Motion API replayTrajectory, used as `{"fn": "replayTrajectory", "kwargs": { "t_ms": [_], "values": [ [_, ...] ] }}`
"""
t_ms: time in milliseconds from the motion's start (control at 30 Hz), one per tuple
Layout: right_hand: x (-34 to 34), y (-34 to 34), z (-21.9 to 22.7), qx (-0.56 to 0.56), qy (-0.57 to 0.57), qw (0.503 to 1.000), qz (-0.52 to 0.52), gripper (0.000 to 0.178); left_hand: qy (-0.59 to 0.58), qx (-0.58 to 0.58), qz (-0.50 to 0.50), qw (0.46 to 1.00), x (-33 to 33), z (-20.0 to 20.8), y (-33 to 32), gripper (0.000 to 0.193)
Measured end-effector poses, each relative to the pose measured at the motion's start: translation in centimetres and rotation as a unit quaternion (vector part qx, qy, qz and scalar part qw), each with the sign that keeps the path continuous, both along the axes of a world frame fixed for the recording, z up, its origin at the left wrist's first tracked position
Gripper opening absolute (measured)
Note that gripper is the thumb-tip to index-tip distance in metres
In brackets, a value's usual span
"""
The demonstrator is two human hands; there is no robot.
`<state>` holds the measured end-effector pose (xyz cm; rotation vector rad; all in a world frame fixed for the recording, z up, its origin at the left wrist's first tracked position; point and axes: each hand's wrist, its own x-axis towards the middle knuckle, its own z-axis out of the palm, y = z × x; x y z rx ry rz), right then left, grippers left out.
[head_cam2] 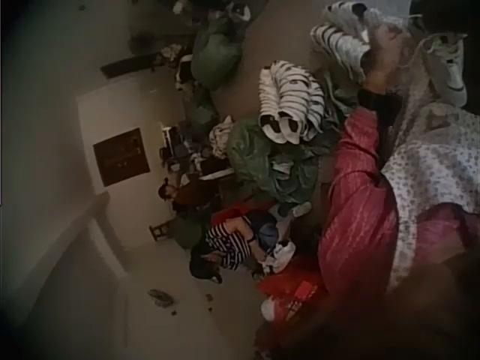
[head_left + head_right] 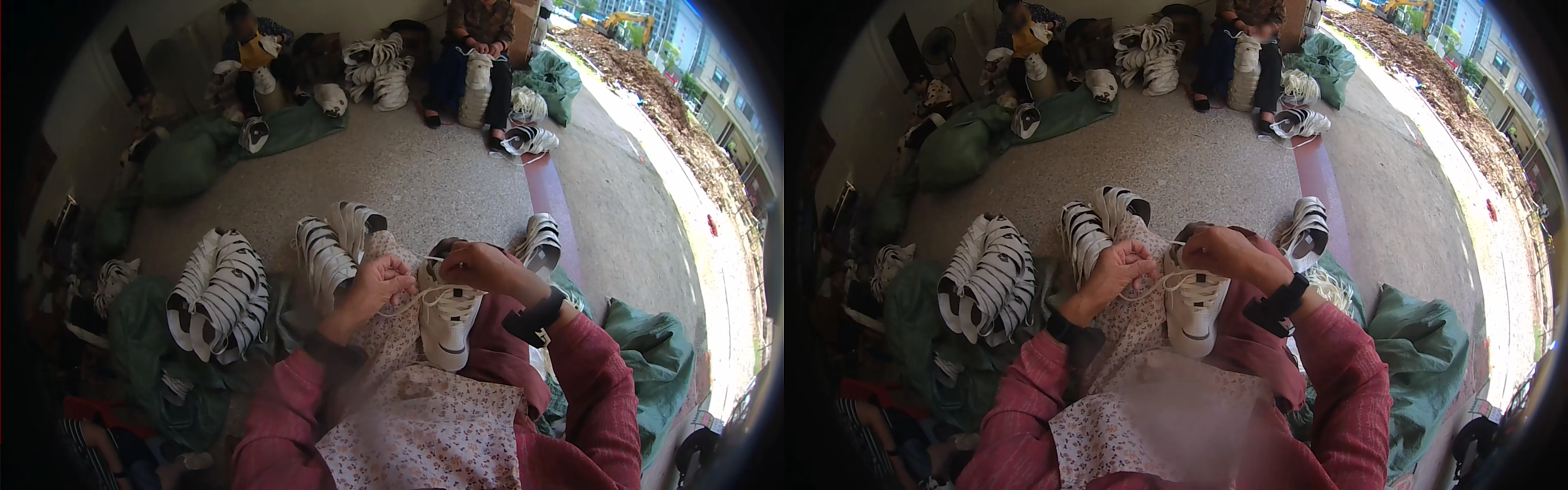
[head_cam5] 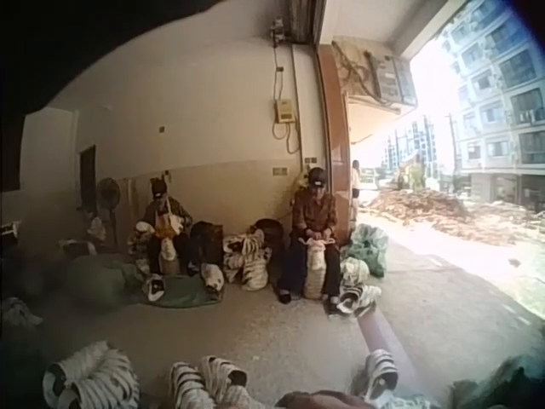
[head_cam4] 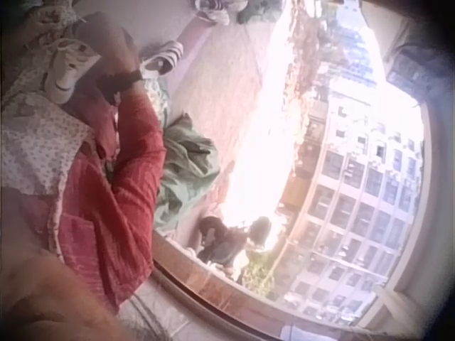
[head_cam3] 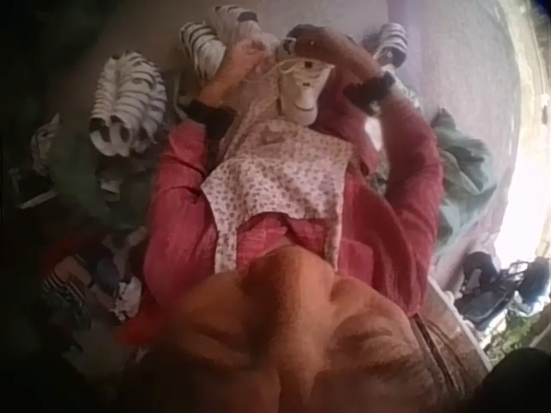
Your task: Insert laces into the eyelets of a shoe.
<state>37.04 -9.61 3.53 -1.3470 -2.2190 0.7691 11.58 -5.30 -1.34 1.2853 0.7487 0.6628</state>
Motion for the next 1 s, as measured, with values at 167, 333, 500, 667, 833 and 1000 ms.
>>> {"fn": "replayTrajectory", "kwargs": {
  "t_ms": [167, 333, 500, 667, 833, 1000],
  "values": [
    [-0.7, 0.9, -1.1, 0.043, 0.003, 0.999, 0.032, 0.015, 0.057, -0.007, -0.023, 0.998, 0.4, -0.4, -0.5, 0.012],
    [-1.0, 1.3, -1.4, 0.015, 0.029, 0.999, 0.03, 0.013, 0.041, 0.005, -0.018, 0.999, 0.6, -1.0, -0.4, 0.011],
    [-1.0, 1.2, -1.8, -0.013, 0.094, 0.995, 0.016, 0.014, 0.048, 0.069, 0.008, 0.996, 1.1, -1.4, -0.9, 0.012],
    [-1.1, 1.0, -2.1, 0.0, 0.096, 0.995, 0.008, 0.014, 0.126, 0.158, 0.012, 0.979, 1.4, -1.4, -1.0, 0.013],
    [-0.9, 0.9, -2.7, -0.005, 0.112, 0.994, -0.011, 0.015, 0.257, 0.29, 0.094, 0.917, 3.7, 0.1, -2.2, 0.017],
    [-1.2, 1.1, -3.0, -0.004, 0.108, 0.994, -0.013, 0.019, 0.201, 0.19, -0.005, 0.961, 2.4, -0.7, -0.1, 0.017]
  ]
}}
